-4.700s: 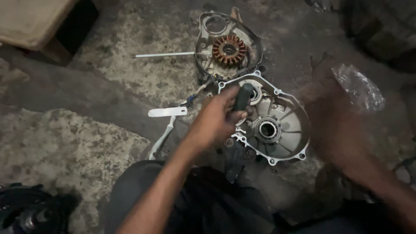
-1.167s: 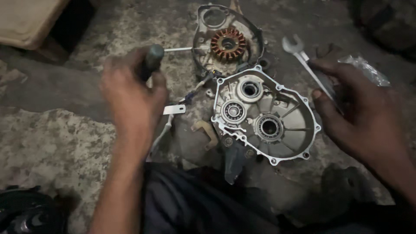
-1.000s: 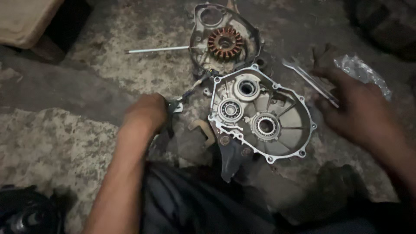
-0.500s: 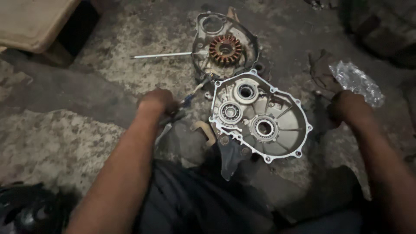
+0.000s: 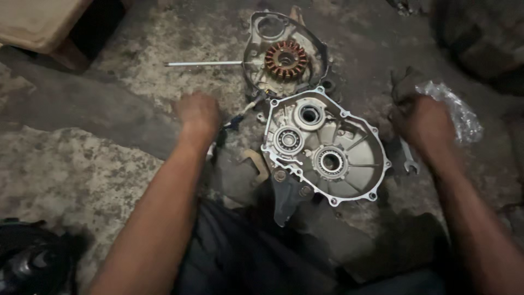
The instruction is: The person works on a metal engine casing by hand, placing a small metal plate and several screws into designated holes before using a small screwdriver and a wrench to tighten them.
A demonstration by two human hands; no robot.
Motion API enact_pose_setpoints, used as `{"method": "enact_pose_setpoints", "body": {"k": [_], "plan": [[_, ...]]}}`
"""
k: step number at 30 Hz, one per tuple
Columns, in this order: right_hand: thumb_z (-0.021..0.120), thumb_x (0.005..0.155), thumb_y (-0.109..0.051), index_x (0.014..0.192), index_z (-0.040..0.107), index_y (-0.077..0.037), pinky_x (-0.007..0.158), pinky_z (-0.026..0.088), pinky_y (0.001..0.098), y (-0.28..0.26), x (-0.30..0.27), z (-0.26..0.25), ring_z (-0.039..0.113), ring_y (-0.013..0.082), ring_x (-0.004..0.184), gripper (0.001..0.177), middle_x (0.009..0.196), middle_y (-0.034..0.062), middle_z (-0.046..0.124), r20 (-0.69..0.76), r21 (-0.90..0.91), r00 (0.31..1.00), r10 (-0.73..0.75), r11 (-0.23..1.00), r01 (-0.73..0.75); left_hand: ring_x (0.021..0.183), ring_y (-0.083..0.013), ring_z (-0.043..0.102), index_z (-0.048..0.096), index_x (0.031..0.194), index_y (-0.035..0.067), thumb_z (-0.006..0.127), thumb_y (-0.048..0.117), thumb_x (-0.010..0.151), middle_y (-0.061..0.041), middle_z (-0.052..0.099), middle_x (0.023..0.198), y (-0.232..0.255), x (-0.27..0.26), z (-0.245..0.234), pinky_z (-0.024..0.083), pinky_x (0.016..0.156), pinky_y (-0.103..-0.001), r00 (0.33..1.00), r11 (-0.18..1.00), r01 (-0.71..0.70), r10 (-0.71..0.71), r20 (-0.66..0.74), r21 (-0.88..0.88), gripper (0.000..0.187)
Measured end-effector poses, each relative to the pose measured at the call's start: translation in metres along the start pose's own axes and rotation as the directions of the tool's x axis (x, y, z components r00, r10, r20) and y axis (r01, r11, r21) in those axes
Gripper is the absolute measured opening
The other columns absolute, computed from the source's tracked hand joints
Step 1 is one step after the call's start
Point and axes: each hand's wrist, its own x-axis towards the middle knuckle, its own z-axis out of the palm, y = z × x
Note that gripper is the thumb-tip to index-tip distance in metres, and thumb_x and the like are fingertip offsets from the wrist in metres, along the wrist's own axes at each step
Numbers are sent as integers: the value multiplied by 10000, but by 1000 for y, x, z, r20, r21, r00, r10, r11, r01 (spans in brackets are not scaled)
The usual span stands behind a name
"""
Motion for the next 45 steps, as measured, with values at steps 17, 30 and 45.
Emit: {"method": "enact_pose_setpoints", "body": {"k": [17, 30, 45], "plan": [[803, 844, -110, 978, 704, -26, 697, 611, 336, -188, -95, 8, 756, 169, 777, 187, 848, 79, 768, 75, 683, 848, -524, 647, 339, 737, -370, 718, 788, 916, 46, 808, 47, 769, -225, 719, 819, 34, -122, -72, 551, 660, -419, 895, 572, -445, 255, -366, -689, 148], [805, 869, -120, 925, 639, 11, 633, 595, 337, -180, -75, 26, 793, 168, 768, 219, 806, 105, 769, 129, 683, 825, -550, 653, 328, 796, -348, 758, 786, 995, 79, 792, 93, 749, -206, 749, 858, 48, -131, -23, 588, 725, -424, 992, 564, -69, -50, -117, -823, 246], [822, 856, -172, 921, 681, -5, 644, 509, 453, -178, -79, 48, 684, 382, 726, 228, 804, 205, 685, -84, 518, 747, -659, 612, 598, 881, -470, 686, 739, 941, -9, 683, 85, 834, -312, 685, 879, 47, -115, 24, 546, 720, -543, 959, 583, -281, 139, -247, -762, 153]]}}
